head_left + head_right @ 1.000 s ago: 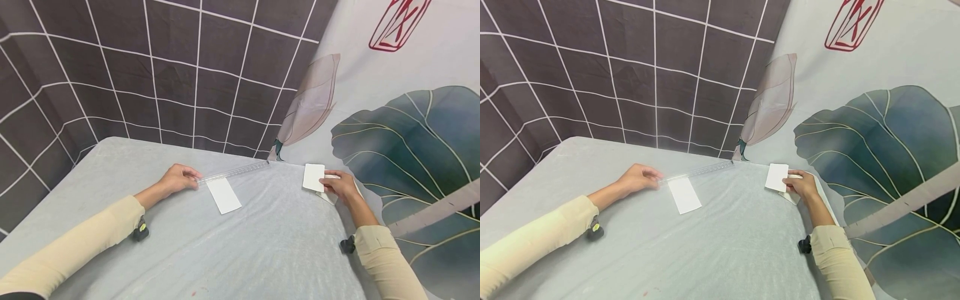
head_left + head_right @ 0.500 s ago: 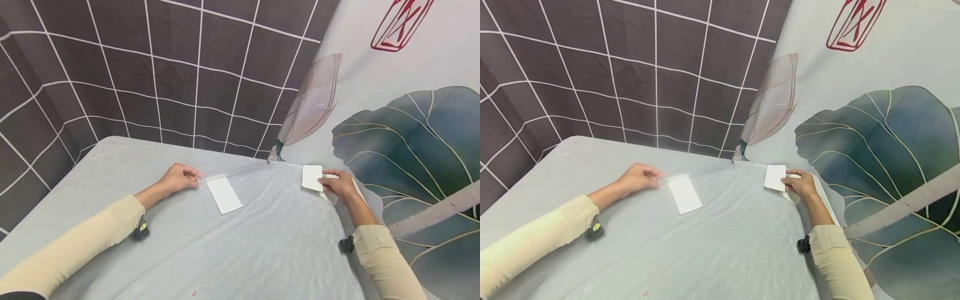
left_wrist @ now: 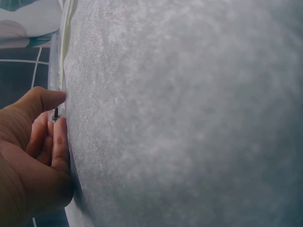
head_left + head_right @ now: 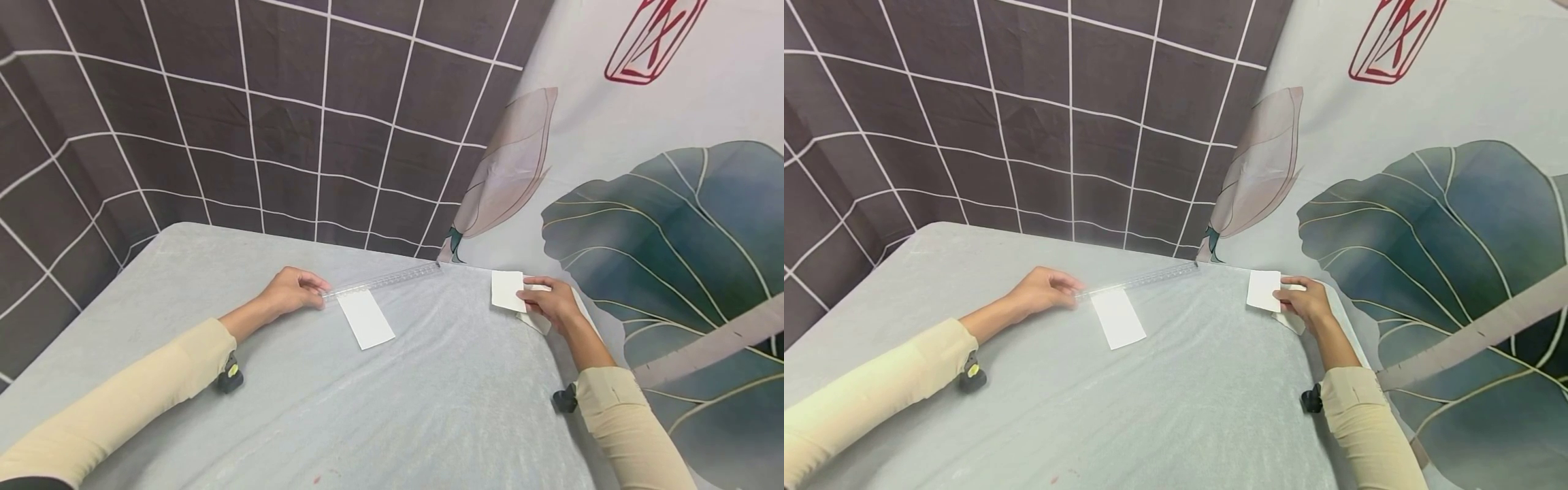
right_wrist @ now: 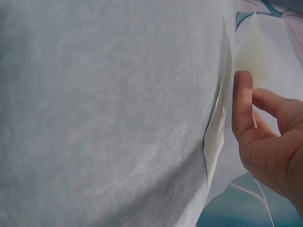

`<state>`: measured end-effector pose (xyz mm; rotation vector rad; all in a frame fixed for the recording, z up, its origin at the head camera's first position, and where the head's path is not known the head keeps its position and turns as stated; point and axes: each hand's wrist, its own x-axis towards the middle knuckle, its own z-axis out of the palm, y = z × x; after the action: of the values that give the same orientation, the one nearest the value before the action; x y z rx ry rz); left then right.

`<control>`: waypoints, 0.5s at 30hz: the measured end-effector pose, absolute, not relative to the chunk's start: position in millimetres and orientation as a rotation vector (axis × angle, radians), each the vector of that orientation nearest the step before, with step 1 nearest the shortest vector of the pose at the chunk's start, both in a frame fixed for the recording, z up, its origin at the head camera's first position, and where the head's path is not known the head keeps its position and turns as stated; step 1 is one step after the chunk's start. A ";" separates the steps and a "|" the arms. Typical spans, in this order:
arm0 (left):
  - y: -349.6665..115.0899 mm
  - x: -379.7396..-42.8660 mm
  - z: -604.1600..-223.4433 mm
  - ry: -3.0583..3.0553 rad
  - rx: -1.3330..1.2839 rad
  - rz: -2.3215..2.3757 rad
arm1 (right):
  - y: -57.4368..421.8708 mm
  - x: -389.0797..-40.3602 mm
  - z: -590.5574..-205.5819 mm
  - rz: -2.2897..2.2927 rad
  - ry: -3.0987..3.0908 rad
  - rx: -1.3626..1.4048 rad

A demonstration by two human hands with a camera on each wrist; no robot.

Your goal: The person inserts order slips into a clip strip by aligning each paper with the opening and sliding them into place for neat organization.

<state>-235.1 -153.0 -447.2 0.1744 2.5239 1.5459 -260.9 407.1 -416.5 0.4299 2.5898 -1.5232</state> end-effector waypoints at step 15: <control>-153.9 -237.7 -448.5 2.532 0.164 1.526 | 405.4 -259.7 -416.6 -1.532 2.553 0.405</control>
<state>-237.7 -153.9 -448.5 0.1640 2.5321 1.5263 -259.7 405.4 -416.6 0.4045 2.5532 -1.5318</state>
